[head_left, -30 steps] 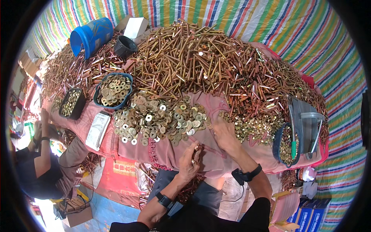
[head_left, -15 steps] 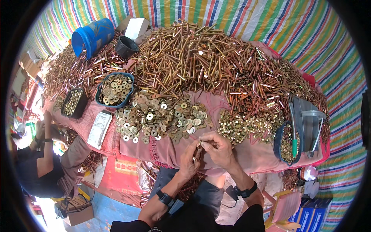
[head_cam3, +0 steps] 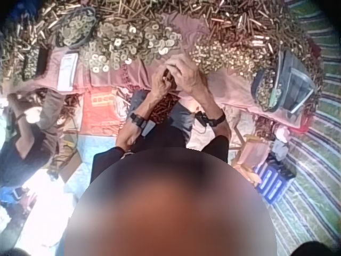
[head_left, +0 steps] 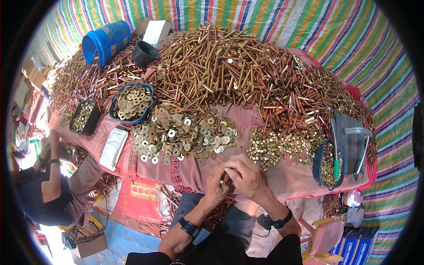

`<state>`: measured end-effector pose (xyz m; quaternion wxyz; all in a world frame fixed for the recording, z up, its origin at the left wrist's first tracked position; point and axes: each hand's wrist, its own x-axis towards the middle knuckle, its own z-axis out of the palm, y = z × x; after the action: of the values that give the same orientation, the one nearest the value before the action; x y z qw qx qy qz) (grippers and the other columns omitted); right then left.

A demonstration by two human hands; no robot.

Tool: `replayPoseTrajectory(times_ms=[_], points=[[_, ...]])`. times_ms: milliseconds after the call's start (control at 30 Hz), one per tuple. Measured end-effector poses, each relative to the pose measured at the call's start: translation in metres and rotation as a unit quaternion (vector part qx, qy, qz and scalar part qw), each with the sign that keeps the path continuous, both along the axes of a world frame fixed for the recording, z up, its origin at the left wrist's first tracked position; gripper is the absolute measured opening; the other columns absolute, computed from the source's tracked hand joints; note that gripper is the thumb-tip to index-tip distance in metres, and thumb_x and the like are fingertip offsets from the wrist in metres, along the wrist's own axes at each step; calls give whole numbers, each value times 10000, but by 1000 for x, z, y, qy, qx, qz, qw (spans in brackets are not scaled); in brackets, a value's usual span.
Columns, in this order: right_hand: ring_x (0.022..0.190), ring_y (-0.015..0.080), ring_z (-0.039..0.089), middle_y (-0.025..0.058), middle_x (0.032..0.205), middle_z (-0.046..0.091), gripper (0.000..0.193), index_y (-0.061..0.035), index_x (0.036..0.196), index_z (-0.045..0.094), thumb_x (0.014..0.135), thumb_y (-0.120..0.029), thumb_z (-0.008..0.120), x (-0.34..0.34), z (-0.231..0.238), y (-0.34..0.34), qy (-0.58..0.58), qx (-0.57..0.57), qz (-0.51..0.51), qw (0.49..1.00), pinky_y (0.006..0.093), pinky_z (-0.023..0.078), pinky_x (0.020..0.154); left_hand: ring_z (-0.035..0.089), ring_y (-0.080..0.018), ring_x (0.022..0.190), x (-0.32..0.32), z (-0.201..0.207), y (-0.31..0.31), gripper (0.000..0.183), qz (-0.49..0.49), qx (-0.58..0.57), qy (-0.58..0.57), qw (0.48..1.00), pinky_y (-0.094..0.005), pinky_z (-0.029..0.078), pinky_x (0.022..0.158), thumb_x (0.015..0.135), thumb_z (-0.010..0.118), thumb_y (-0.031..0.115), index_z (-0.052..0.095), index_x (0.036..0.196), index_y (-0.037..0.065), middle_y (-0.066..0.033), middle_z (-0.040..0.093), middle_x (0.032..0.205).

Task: The person sorts various copper and brass hardware parts from a large pile, handling individual pieces and placing them into different containers by hand and using a tool.

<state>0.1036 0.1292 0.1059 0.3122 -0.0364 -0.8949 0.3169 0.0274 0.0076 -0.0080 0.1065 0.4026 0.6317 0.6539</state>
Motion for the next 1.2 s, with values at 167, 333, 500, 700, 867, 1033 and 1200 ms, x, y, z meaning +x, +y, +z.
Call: replayPoseTrajectory(times_ms=[167,333,500,700,867,1033,1200], points=[[905,334,689,152,1012,659,220,-12,1141,691,928,-30,740,-1,0,-11,-11,-4,-36,999,407,561,767,691,-317,858,0,-1,0,466,19,-9,1,1000,-355,558,759,901,611,-111,616,1341,43,-155,698,1050],[834,334,684,159,983,667,224,2,1105,648,944,-96,769,2,-6,-13,-35,-12,-47,998,421,556,714,718,-332,886,0,-2,-3,466,6,-21,-6,1000,-364,573,767,883,625,-113,622,1323,40,-168,710,1073],[745,131,665,84,870,690,263,1,1018,692,906,-172,856,2,-9,-13,-118,-223,-79,964,312,551,663,734,-343,925,-2,-7,0,465,-3,8,4,1000,-369,579,792,865,633,-122,627,1303,32,-178,719,1108],[703,131,636,74,858,676,301,8,1041,716,877,-179,885,4,-9,-13,-69,-160,-78,982,301,531,641,732,-350,923,0,-10,-3,462,6,-23,7,1000,-375,581,793,856,647,-122,629,1296,20,-184,719,1128],[716,159,642,86,907,675,288,-6,1087,730,883,-158,865,6,-7,-10,-46,-70,-43,996,312,530,656,731,-332,909,-2,-9,-2,446,-2,3,16,1000,-361,580,775,864,631,-121,639,1287,18,-178,721,1132],[709,156,636,87,890,674,260,-22,998,717,849,-149,887,4,-8,-17,-80,-200,-110,970,314,524,642,726,-309,928,-3,-8,-3,429,8,-23,29,999,-359,576,790,833,665,-116,642,1245,3,-177,711,1134],[705,208,656,113,921,688,288,-12,1004,711,842,-164,894,4,-7,-10,-6,-33,-33,999,323,545,653,701,-383,1023,-4,-4,-6,422,-44,-40,6,998,-422,566,897,820,665,-102,647,1228,6,-191,703,1135]])
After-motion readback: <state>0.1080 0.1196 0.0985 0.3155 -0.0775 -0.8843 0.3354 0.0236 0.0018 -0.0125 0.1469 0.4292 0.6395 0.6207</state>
